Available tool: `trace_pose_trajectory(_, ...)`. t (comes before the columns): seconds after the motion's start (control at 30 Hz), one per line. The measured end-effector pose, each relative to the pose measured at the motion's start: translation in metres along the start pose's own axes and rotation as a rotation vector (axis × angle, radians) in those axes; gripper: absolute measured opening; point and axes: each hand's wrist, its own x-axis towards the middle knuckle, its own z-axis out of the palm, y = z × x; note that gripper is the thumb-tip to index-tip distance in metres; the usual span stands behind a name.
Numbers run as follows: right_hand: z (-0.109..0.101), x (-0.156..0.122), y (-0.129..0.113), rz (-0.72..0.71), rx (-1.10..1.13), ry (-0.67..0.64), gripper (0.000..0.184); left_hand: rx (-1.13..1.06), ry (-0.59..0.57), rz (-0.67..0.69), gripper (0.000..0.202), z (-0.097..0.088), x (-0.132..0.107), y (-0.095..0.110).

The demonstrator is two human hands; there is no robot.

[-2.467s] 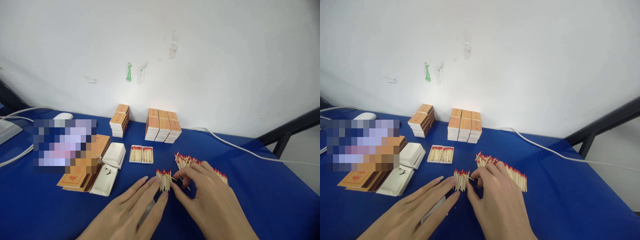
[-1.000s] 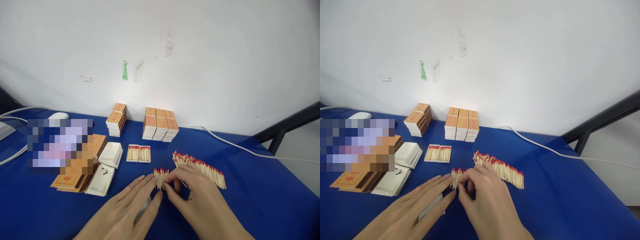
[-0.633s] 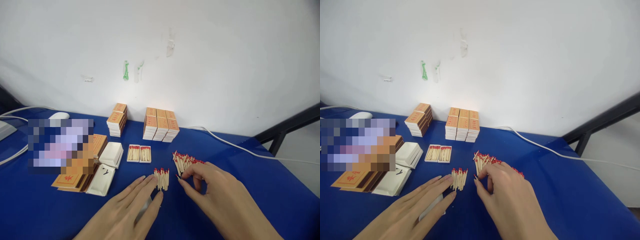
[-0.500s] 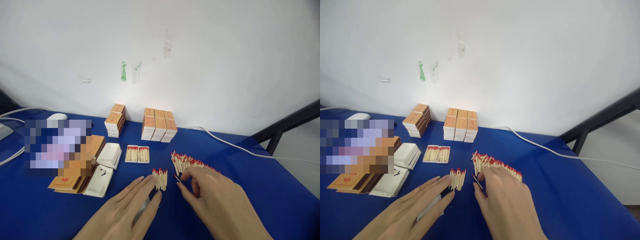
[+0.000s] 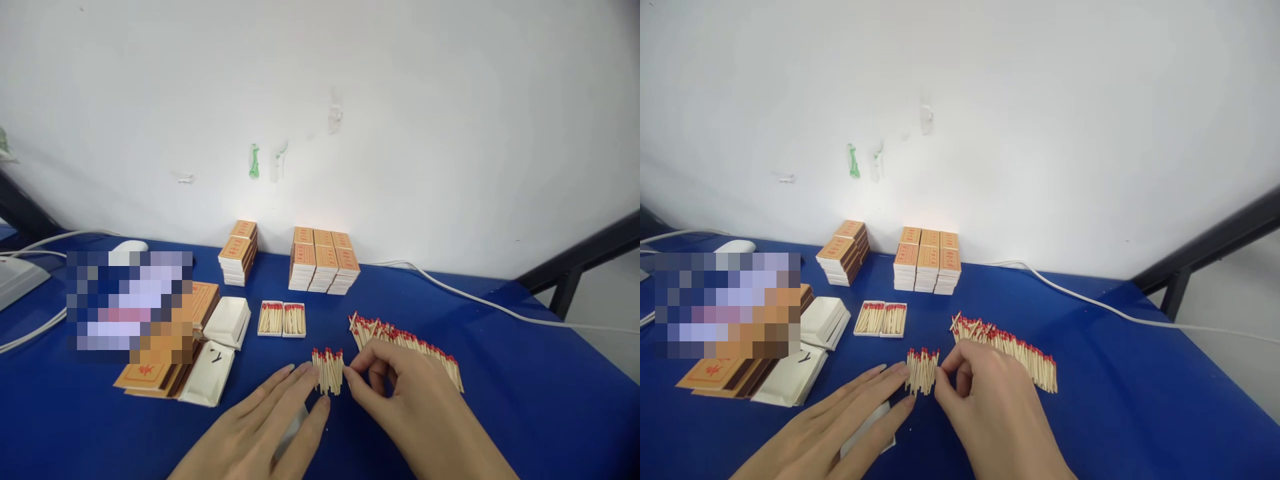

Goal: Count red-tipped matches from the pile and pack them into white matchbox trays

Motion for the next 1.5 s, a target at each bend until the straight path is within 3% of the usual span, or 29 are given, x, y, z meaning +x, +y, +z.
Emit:
trace_pose_trajectory(0.1, 0.006, -0.001, -0.002, 0.058, 0.093, -0.033, 0.022, 0.003, 0.004, -0.001, 0.044, -0.008, 0.002, -0.001)
trace_pose_trajectory(0.33, 0.014, -0.001, 0.002, 0.108, 0.061, -0.057, 0.021, 0.030, -0.022, 0.018, 0.048, -0.010, 0.001, -0.001)
trace_pose_trajectory(0.63, 0.007, 0.005, -0.005, 0.165, 0.064, -0.093, 0.025, 0.026, 0.041, -0.024, 0.047, -0.008, -0.003, 0.004)
trace_pose_trajectory(0.87, 0.003, 0.000, -0.010, 0.133, 0.097, -0.107, 0.031, 0.005, 0.005, -0.053, 0.050, -0.012, 0.001, 0.004)
trace_pose_trajectory(0.97, 0.000, 0.001, -0.010, 0.094, 0.065, -0.039, 0.031, -0.021, 0.059, -0.056, 0.050, -0.002, -0.002, 0.006)
trace_pose_trajectory(1.17, -0.006, 0.009, 0.003, 0.040, -0.169, 0.282, 0.025, -0.049, 0.149, -0.075, 0.046, 0.012, -0.006, 0.010)
trace_pose_trajectory(1.3, -0.003, 0.008, 0.007, -0.050, -0.323, 0.318, 0.024, -0.056, 0.148, -0.092, 0.055, 0.009, -0.005, 0.011)
trace_pose_trajectory(1.5, 0.000, 0.001, 0.005, -0.152, -0.523, 0.366, 0.024, -0.071, 0.151, -0.104, 0.052, 0.013, -0.006, 0.012)
